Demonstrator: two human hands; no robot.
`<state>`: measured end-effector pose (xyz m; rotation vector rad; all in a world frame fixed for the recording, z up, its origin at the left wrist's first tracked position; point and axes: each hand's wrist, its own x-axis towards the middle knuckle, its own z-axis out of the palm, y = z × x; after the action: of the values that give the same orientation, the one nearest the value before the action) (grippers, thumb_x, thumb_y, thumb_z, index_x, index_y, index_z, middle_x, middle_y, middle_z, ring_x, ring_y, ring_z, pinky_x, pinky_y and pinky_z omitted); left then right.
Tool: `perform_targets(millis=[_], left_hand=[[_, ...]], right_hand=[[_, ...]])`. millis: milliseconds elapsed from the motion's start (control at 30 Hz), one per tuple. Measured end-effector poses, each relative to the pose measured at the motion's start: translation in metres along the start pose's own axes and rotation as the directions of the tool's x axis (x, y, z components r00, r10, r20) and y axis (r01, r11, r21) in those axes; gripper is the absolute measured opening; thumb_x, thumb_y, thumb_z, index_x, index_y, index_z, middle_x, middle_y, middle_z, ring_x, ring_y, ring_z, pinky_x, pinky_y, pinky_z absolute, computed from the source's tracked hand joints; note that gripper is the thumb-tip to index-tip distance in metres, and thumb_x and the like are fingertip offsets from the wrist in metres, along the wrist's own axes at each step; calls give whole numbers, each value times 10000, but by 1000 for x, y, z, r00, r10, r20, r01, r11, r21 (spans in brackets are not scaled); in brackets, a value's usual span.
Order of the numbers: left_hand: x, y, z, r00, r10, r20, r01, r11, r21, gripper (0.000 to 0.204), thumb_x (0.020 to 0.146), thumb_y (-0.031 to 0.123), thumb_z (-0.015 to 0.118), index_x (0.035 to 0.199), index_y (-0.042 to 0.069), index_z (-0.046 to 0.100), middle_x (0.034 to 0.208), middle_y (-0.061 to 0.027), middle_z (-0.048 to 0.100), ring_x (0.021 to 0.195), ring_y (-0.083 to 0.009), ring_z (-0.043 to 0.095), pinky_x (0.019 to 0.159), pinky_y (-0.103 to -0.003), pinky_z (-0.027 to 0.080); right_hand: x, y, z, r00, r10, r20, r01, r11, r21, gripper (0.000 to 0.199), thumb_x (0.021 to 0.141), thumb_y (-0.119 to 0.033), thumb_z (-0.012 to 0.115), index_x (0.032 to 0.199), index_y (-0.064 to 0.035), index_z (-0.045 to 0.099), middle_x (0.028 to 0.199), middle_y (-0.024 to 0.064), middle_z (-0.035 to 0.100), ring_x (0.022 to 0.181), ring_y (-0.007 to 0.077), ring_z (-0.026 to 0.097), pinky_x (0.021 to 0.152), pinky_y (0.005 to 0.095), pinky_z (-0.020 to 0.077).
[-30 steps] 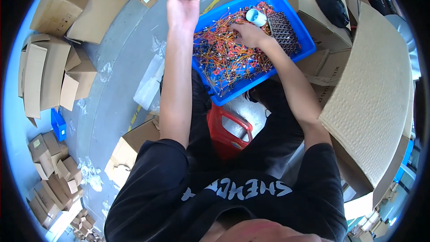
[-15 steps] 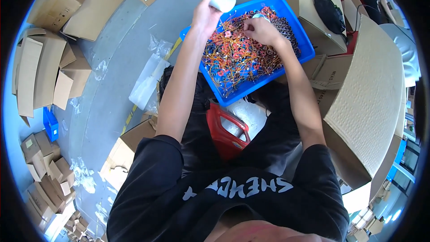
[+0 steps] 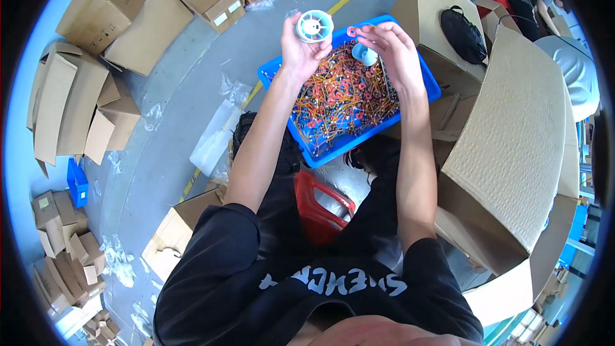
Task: The person is manually packaging small electronic resistors into white plastic containers.
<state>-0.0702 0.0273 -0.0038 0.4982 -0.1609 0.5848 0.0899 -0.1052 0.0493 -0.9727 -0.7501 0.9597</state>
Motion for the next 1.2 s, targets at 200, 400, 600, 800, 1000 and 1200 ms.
perform_targets(millis=[200,400,600,800,1000,1200], left_hand=[[5,-11,35,986,94,-136,-57,966,253,536,896,472,329,995,3,570,1032,-142,598,771,-230,593,486,-292,425],[7,-17,41,963,119,-244,41,824,565,532,889,478,329,945,2,560,963,-138,587,748,-219,568,553,-299,430],[6,-6,32,978,66,-197,1,947,320,574,917,493,297,924,-13,566,866,-140,585,686,-227,559,594,-324,430],[-2,-1,26,998,-41,42,42,999,-8,679,903,616,303,924,-16,551,791,-121,544,659,-213,511,569,-310,385],[-4,2,36,998,0,63,2,999,-33,725,890,665,296,929,-12,550,799,-118,545,673,-216,514,565,-310,384],[-3,10,37,926,206,-318,-206,978,34,638,909,593,344,935,-11,545,828,-119,544,667,-210,509,555,-315,388]], right_hand=[[9,-5,18,997,13,-77,-10,999,38,133,927,-116,517,930,5,572,947,144,632,885,225,647,804,320,532],[11,-6,23,999,41,7,-40,984,-176,191,935,-188,544,952,-2,583,947,118,633,802,178,631,718,264,512],[12,-7,17,993,-48,-103,29,983,-179,251,940,-258,556,976,-14,604,928,78,635,810,125,608,724,251,498],[0,3,16,974,204,98,-185,967,-172,253,949,-239,542,1018,-4,603,897,55,628,825,111,602,742,251,499],[7,11,4,987,155,48,-146,978,-149,223,948,-186,538,1023,15,600,875,45,622,840,112,602,729,240,513],[6,9,10,999,3,-32,-12,960,-278,232,949,-166,530,1089,14,571,947,85,623,839,145,622,741,254,531]])
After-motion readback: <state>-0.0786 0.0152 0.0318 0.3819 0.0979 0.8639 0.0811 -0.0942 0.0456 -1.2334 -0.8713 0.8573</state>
